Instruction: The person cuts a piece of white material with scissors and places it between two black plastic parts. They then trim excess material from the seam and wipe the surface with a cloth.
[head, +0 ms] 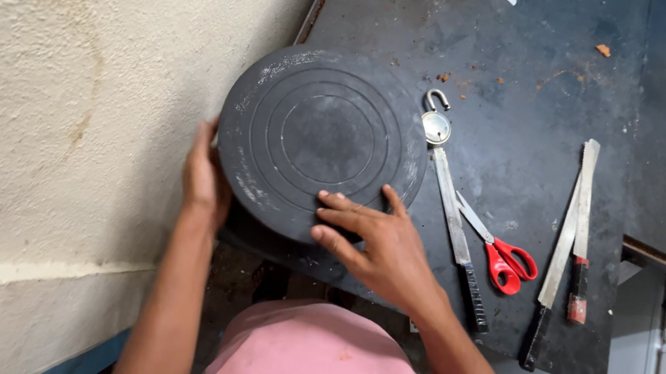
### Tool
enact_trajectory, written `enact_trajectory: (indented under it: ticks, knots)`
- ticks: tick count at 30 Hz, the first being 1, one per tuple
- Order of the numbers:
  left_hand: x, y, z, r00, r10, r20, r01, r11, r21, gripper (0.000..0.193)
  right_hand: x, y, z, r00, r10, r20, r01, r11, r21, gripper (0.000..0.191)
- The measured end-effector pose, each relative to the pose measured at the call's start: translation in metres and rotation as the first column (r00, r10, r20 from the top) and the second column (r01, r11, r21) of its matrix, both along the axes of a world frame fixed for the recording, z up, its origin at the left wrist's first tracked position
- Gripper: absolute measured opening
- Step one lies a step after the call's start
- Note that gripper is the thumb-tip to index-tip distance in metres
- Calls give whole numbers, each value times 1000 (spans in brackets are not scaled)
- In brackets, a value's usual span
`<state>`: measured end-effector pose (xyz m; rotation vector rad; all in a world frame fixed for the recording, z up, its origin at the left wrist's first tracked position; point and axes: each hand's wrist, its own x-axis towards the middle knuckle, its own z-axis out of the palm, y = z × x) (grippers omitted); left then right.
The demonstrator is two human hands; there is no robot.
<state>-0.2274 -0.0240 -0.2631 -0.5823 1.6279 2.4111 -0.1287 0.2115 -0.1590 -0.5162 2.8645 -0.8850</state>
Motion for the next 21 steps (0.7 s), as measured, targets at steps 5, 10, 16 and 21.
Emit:
enact_trajectory:
  ticks: [5,10,16,21]
  knots:
    - [-31,-3,35,970,-232,-72,180,885,-430,58,0,13,-10,1000,-18,-16,17,998,-57,34]
    - [-31,3,36,971,-179,-159,109,921,-374,54,-19,32,-36,882,-147,-448,104,987,-120,45]
    - [-26,6,39,973,-160,-166,72,893,-444,59,-61,53,-76,882,-464,-80,392,818,-422,65]
    - [-23,9,42,969,-119,-218,34,933,-358,58,-67,61,-92,899,-437,-7,403,835,-374,67]
